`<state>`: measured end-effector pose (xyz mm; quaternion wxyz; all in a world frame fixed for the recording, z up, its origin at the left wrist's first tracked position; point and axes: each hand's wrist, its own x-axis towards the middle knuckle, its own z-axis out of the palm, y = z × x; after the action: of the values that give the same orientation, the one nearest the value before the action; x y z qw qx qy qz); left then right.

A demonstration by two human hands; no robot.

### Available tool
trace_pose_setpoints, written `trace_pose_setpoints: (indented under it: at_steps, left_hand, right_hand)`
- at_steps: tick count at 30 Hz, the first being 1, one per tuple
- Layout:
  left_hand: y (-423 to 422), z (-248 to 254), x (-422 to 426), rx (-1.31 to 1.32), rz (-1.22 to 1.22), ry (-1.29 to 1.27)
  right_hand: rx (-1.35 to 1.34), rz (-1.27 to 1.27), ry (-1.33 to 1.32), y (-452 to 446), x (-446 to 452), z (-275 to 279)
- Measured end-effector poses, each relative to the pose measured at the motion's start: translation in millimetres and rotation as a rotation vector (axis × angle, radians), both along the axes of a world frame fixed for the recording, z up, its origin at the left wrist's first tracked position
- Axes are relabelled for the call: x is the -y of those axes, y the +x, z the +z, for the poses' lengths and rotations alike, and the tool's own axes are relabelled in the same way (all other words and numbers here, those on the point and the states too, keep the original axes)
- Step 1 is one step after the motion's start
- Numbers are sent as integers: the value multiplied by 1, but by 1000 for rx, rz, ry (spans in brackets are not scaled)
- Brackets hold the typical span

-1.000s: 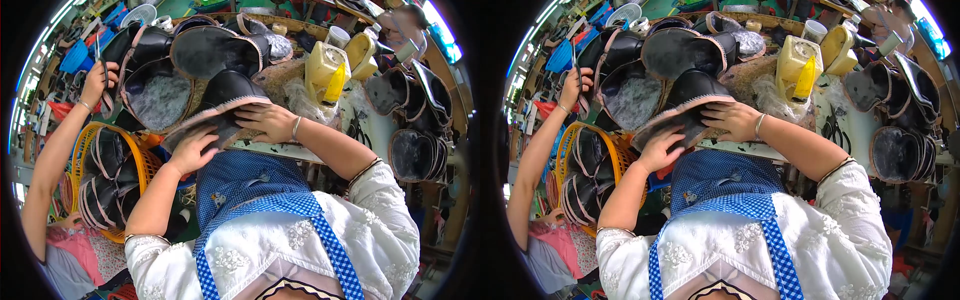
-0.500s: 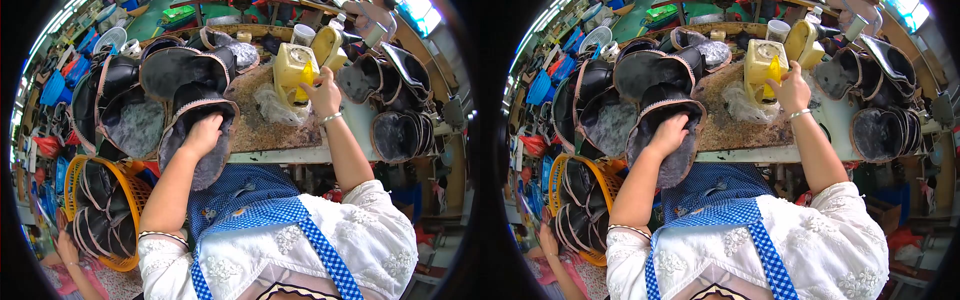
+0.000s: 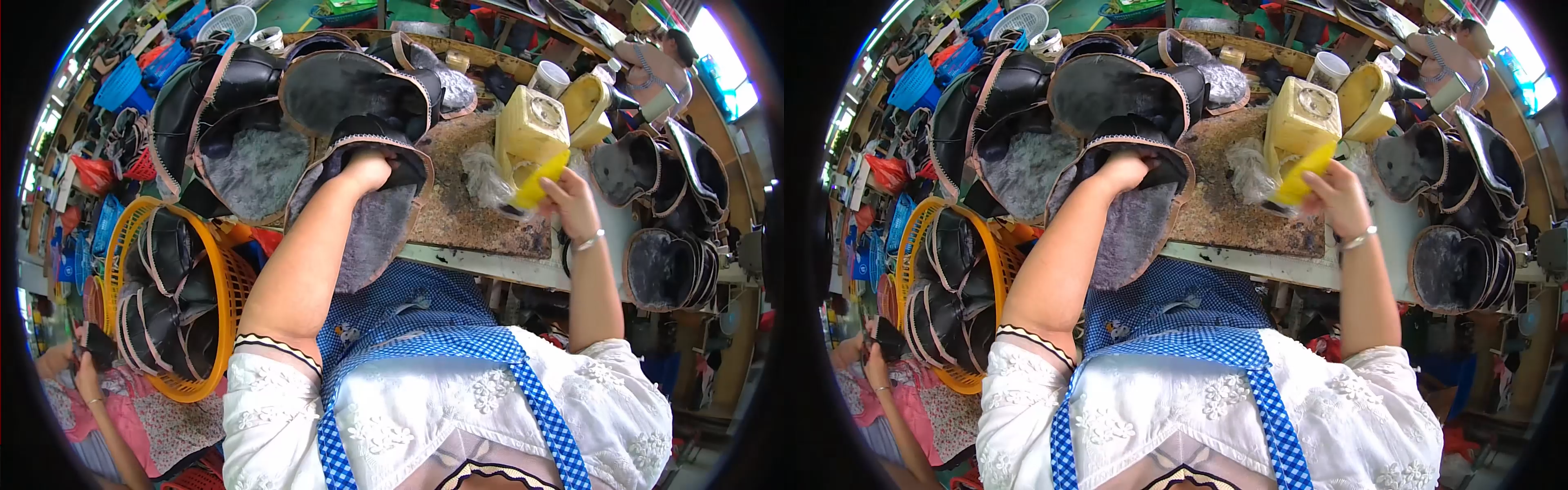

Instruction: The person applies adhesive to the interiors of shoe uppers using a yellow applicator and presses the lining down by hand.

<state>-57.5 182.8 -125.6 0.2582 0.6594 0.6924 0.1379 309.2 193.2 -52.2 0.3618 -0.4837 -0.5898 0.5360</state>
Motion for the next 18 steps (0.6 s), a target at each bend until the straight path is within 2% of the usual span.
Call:
trace_pose_setpoints:
  at_steps: [2, 3, 5, 6, 8, 10, 12, 14, 16, 17, 18]
  left_hand:
    - [0, 3, -6, -66, -27, -33]
    - [0, 5, -8, -79, -36, -47]
    - [5, 12, -3, 23, 27, -76]
    - [6, 16, 0, 73, 58, -91]
    - [5, 20, 8, 224, 108, -133]
    - [-3, 9, 20, 366, 141, -107]
    - [-11, 22, 42, 376, -94, -139]
    - [-4, 11, 71, 368, -268, -28]
    - [6, 4, 101, -236, -434, 470]
    - [11, 5, 109, -241, -401, 563]
    - [14, 13, 110, -223, -392, 529]
  right_hand:
    - [-120, -16, 154, -51, 7, -21]
    - [9, -11, 142, -80, 13, -27]
    - [53, 222, 408, -127, 32, -30]
    - [-54, 306, 474, -149, 33, -40]
    - [121, 426, 984, -164, 26, -50]
    - [248, 480, 861, -150, 25, -44]
    - [403, 489, 750, -123, 26, -29]
    - [412, 421, 662, -88, 26, -23]
    - [148, 104, 407, -58, 33, -21]
    - [144, -24, 402, -41, 26, -19]
    - [140, -150, 395, -27, 18, -16]
